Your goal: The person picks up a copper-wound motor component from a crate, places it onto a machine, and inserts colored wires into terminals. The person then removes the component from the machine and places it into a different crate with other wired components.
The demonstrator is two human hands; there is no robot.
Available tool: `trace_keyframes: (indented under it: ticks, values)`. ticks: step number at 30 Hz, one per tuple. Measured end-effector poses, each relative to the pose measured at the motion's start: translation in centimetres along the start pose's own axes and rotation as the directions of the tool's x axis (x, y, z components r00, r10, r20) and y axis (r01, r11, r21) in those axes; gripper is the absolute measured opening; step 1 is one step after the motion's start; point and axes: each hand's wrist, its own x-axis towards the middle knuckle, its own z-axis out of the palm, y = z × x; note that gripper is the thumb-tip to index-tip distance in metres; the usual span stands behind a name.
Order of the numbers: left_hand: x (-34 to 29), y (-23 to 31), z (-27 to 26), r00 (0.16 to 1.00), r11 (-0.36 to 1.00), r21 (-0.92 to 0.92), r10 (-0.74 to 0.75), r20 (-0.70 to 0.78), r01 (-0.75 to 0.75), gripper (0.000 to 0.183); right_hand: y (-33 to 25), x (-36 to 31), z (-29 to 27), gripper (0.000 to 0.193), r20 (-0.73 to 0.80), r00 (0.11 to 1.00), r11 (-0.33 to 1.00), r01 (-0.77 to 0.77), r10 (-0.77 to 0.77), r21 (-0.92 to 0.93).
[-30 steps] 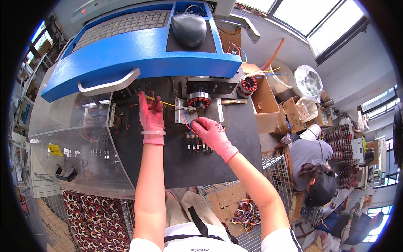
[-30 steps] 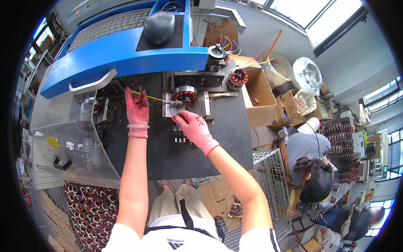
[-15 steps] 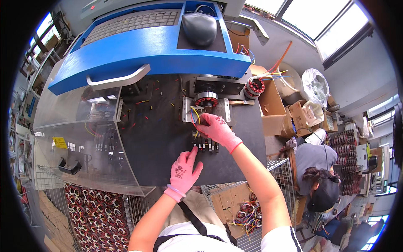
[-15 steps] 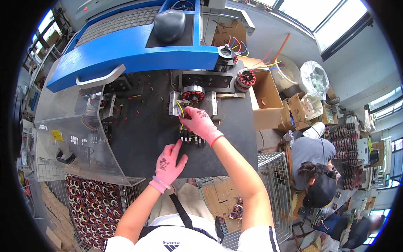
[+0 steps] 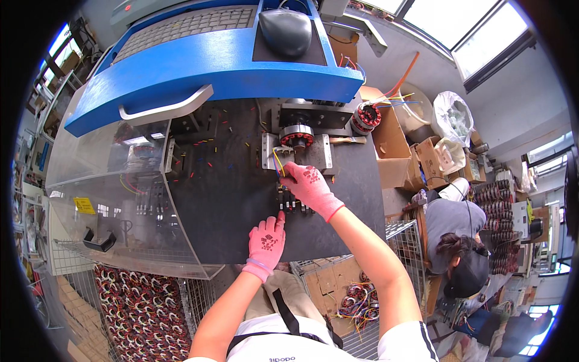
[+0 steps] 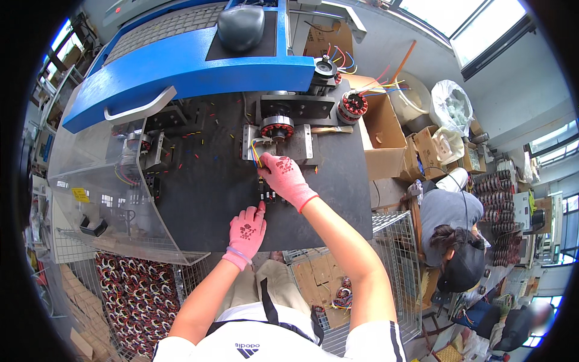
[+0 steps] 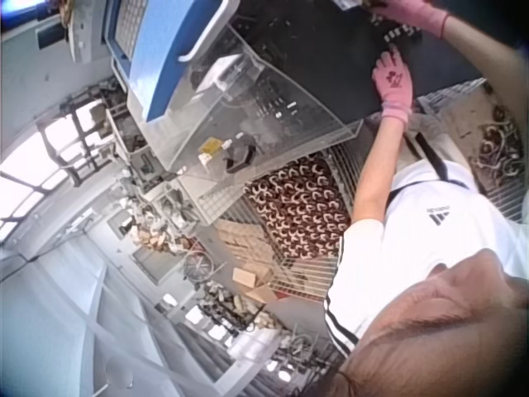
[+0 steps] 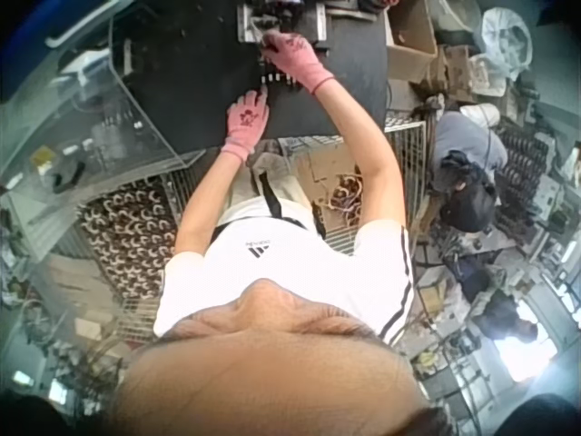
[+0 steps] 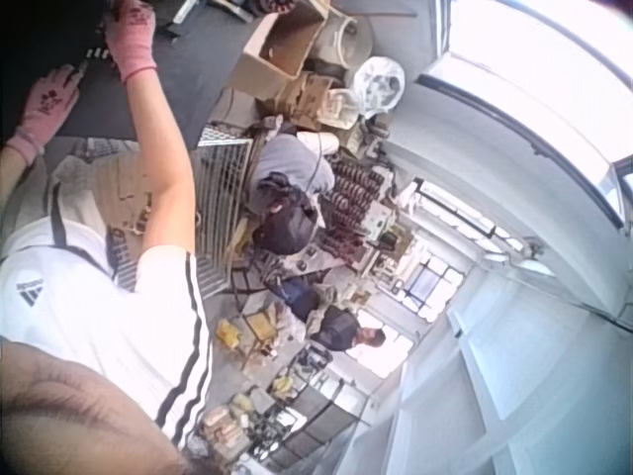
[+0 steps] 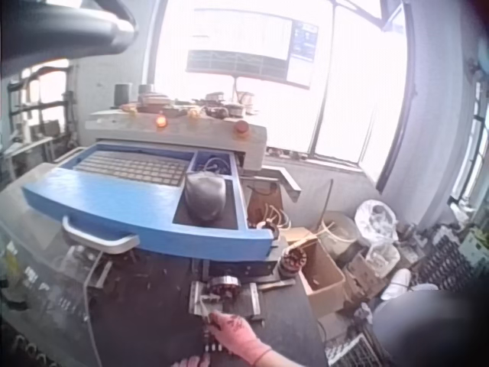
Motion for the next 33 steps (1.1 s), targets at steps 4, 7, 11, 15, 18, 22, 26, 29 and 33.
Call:
trace_keyframes:
  ticks: [4, 7, 11, 15, 18, 22, 26, 29, 33]
  values:
    - [0.3, 0.2, -0.6, 0.999, 0.992, -0.125, -0.016, -0.036, 0.012, 0.050, 0.5, -0.1, 0.8, 0.019, -0.006, 1.000, 0.999, 0.005, -0.005, -0.036]
    - [0.0, -0.2, -1.7, 0.987, 0.920, -0.392, -0.091, -0.136, 0.031, 0.046, -0.1, -0.4, 0.9, 0.021, 0.002, 1.000, 0.997, -0.014, 0.015, -0.074]
    - [-2.4, -0.9, -4.1, 0.985, 0.780, -0.626, -0.116, -0.127, 0.011, 0.042, -2.0, -2.6, -0.1, 0.020, -0.137, 0.983, 0.984, -0.099, 0.120, 0.152]
    - [-6.9, -1.7, -6.2, 0.999, 0.673, -0.739, -0.019, 0.043, 0.044, 0.033, -6.1, -6.6, 0.8, 0.024, 0.123, 0.982, 0.868, -0.184, 0.142, 0.461]
    - [-10.3, -3.4, -4.4, 0.944, 0.721, -0.691, 0.258, 0.207, -0.046, 0.031, -10.7, -9.1, 4.4, 0.062, 0.389, 0.911, 0.842, -0.100, -0.137, 0.530]
    - [-15.7, -5.8, -1.9, 0.931, 0.850, -0.525, 0.220, 0.293, -0.036, 0.057, -15.4, -9.9, 13.6, 0.040, 0.311, 0.902, 0.763, 0.031, -0.300, 0.645]
    - [-17.2, -7.4, -5.8, 0.862, 0.717, -0.647, 0.131, 0.490, 0.260, 0.051, -15.5, -11.5, 13.9, 0.034, 0.284, 0.937, 0.770, -0.026, -0.203, 0.637]
    - [-19.5, -8.5, -8.9, 0.858, 0.788, -0.525, -0.008, 0.513, 0.321, 0.031, -12.0, -14.3, 9.8, 0.038, 0.255, 0.960, 0.821, -0.051, -0.116, 0.568]
    - [-25.2, -14.1, -5.8, 0.881, 0.592, -0.653, -0.329, 0.339, 0.472, 0.032, -7.5, -19.6, 2.2, 0.034, 0.254, 0.925, 0.670, -0.380, 0.282, 0.638]
